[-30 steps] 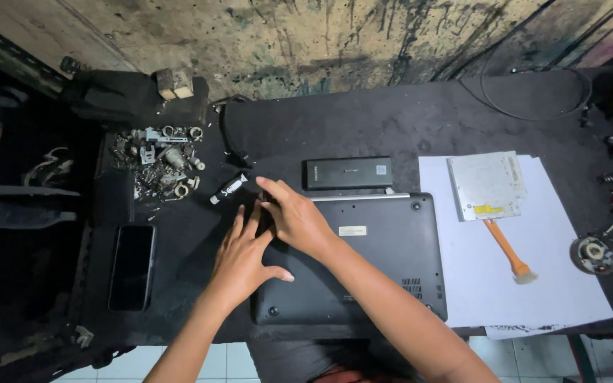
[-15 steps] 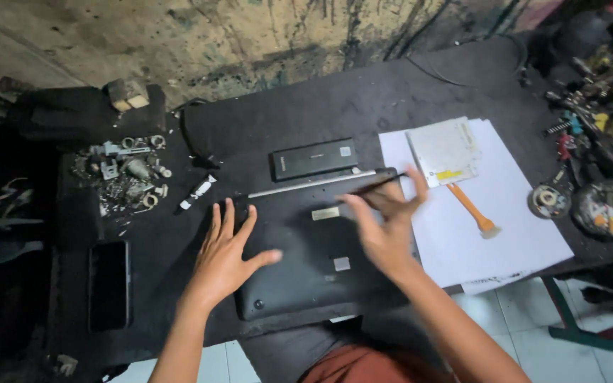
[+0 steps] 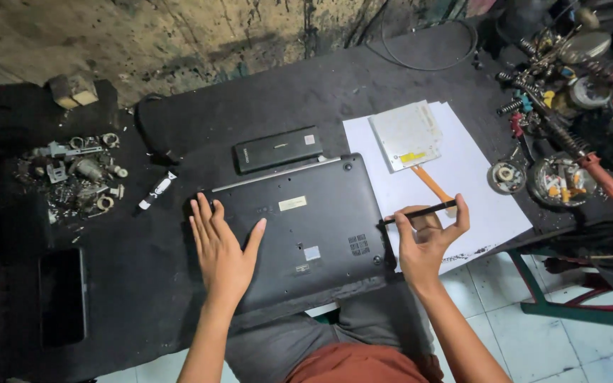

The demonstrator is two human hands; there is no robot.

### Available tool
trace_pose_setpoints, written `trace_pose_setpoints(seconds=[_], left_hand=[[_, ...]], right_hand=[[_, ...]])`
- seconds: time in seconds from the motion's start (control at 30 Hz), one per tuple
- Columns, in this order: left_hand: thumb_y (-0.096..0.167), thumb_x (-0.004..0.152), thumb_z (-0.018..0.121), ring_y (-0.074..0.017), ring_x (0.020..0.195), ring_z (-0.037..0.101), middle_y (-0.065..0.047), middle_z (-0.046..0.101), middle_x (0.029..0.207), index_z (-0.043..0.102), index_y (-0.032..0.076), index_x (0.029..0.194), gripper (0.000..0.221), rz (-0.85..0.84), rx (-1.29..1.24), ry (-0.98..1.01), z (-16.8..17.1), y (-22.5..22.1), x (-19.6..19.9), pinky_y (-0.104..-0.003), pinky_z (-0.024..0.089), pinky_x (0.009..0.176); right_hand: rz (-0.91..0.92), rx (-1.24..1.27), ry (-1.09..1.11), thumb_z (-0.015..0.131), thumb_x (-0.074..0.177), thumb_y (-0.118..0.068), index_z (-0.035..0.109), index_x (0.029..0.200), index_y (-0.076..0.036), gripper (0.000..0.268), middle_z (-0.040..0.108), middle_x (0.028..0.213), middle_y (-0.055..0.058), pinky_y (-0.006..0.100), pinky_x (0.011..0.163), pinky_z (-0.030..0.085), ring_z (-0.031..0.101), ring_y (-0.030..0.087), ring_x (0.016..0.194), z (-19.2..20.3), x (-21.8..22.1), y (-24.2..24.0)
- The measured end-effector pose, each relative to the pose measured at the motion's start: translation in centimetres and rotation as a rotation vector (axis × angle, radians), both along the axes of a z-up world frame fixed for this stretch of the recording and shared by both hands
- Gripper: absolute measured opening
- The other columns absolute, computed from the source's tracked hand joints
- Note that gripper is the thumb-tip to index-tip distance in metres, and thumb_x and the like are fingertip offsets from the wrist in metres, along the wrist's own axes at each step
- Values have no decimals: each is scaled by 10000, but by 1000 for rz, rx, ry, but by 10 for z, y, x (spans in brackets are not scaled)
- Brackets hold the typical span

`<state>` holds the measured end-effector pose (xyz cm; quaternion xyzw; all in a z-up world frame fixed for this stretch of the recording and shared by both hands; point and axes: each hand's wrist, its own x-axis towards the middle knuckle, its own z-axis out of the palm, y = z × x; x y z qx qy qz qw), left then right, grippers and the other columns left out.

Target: Disassembling a laptop by removing the battery, optical drive, and back cover to access internal components.

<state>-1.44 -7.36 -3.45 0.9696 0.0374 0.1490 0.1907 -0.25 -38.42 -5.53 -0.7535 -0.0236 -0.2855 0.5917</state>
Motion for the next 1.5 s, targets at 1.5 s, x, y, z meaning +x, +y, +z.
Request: trace_pose_setpoints(seconds=[1.5], left_hand=[[411, 947, 744, -521, 1531, 193, -379, 246, 1622, 505, -24, 1425, 690, 3, -155, 6, 10, -3, 2, -610, 137, 1243]], right_hand=[[6, -42, -94, 600, 986, 131, 113, 1571, -147, 811, 626, 978, 197, 482, 882, 584, 697, 334, 877, -2, 0, -5]])
